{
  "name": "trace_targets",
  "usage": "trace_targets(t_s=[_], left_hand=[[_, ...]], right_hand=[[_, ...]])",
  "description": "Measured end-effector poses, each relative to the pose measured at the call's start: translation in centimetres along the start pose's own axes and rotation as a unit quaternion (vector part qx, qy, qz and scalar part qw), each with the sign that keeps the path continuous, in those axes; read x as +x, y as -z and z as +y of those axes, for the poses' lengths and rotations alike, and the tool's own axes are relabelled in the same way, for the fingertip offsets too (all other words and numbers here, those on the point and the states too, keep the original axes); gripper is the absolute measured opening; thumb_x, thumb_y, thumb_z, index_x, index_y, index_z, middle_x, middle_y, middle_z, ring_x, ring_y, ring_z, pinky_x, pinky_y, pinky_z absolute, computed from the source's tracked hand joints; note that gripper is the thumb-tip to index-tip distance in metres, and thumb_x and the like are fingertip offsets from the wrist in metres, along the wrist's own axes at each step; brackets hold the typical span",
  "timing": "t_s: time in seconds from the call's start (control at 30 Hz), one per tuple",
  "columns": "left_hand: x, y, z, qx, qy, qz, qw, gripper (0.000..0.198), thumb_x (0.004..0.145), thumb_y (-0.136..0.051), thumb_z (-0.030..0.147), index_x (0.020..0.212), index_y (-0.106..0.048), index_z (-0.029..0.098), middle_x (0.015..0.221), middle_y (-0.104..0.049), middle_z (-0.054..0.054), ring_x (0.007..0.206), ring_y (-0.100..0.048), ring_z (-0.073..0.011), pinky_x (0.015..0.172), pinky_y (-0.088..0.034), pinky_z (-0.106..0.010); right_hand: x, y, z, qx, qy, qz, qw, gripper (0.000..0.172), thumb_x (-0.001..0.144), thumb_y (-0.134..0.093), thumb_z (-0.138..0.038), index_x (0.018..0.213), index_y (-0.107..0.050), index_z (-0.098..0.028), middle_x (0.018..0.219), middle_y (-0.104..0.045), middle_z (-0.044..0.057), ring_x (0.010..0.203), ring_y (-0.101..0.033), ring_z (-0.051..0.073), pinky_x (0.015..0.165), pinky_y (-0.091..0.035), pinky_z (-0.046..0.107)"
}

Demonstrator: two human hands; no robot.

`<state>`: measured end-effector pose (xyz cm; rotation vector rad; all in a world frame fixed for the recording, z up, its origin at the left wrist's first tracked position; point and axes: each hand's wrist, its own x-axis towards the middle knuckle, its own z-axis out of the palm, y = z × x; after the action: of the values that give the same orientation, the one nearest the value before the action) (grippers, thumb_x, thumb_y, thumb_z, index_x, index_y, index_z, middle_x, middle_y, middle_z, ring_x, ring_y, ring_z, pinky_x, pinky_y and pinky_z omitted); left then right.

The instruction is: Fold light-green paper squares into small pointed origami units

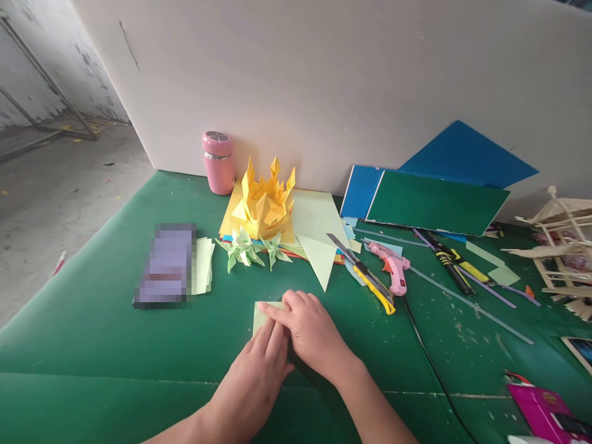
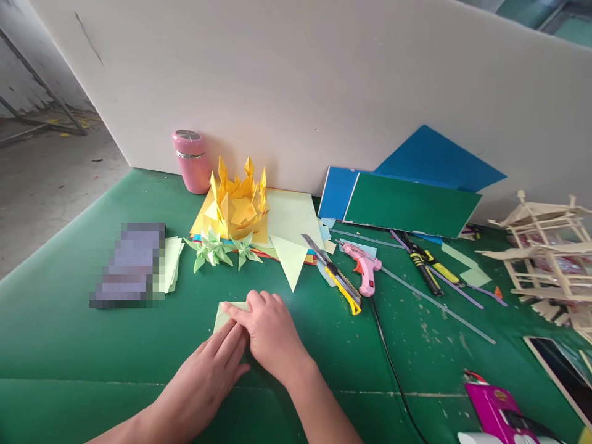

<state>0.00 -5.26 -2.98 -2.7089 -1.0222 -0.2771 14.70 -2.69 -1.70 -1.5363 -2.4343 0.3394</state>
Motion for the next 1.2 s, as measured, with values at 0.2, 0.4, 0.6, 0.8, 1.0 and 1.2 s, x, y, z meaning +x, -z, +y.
trace_targets(t_s=[0.2, 0.4, 0.6, 0.8, 1.0, 1.2], left_hand=[[0.1, 0.1, 0.0, 0.018, -0.022, 0.0, 1.0, 0.041, 0.091, -0.044, 0.026, 0.119, -0.06, 0.002, 0.117, -0.065, -0.019, 0.112, -0.057, -0.0315, 0.087, -0.05, -0.04], [-0.2, -0.4, 0.1, 0.013, -0.038, -0.014, 0.999, 0.039, 0.09, -0.05, 0.031, 0.114, -0.065, 0.005, 0.116, -0.066, -0.016, 0.11, -0.057, -0.0274, 0.092, -0.048, -0.034], [0.5, 0.2, -1.5, -0.059, -0.03, -0.063, 0.996, 0.032, 0.089, -0.051, 0.023, 0.115, -0.062, 0.009, 0.11, -0.067, -0.013, 0.097, -0.062, -0.0251, 0.079, -0.054, -0.033], [1.5, 0.5, -3.2, -0.172, -0.014, -0.05, 0.984, 0.026, 0.086, -0.053, 0.018, 0.111, -0.062, 0.015, 0.098, -0.066, -0.009, 0.089, -0.062, -0.0247, 0.075, -0.056, -0.037], [1.1, -0.1, -3.8, -0.235, 0.005, 0.026, 0.972, 0.029, 0.088, -0.044, 0.011, 0.107, -0.063, 0.021, 0.104, -0.063, -0.009, 0.099, -0.059, -0.0255, 0.086, -0.053, -0.044], [0.6, -0.7, -3.7, -0.245, 0.106, 0.063, 0.962, 0.034, 0.088, -0.04, 0.007, 0.096, -0.068, 0.024, 0.137, -0.044, -0.012, 0.134, -0.033, -0.0334, 0.099, -0.041, -0.057]], right_hand=[[0.4, -0.3, -0.7, 0.009, -0.023, 0.023, 0.999, 0.039, 0.092, -0.05, -0.018, 0.125, -0.057, -0.039, 0.078, -0.052, 0.002, 0.075, -0.047, 0.018, 0.067, -0.036, 0.028], [-1.2, 0.6, 1.6, 0.016, -0.063, 0.065, 0.996, 0.042, 0.088, -0.048, -0.005, 0.108, -0.07, -0.034, 0.072, -0.052, 0.003, 0.07, -0.045, 0.017, 0.062, -0.033, 0.029], [-3.2, 1.9, 4.2, -0.003, -0.1, 0.112, 0.989, 0.037, 0.087, -0.046, -0.005, 0.087, -0.076, -0.026, 0.067, -0.052, 0.003, 0.066, -0.046, 0.018, 0.059, -0.034, 0.029], [-2.4, 0.8, 3.5, 0.074, -0.068, 0.204, 0.974, 0.039, 0.088, -0.036, -0.005, 0.098, -0.071, -0.018, 0.081, -0.06, 0.007, 0.077, -0.054, 0.02, 0.066, -0.047, 0.032], [-1.6, -0.1, 1.8, 0.103, -0.026, 0.139, 0.985, 0.039, 0.089, -0.049, -0.017, 0.127, -0.053, -0.025, 0.105, -0.062, 0.008, 0.096, -0.056, 0.024, 0.082, -0.052, 0.041], [-1.4, -0.6, 1.2, 0.145, -0.034, 0.137, 0.979, 0.044, 0.086, -0.049, -0.01, 0.127, -0.052, -0.027, 0.101, -0.063, 0.007, 0.094, -0.057, 0.023, 0.08, -0.053, 0.04]])
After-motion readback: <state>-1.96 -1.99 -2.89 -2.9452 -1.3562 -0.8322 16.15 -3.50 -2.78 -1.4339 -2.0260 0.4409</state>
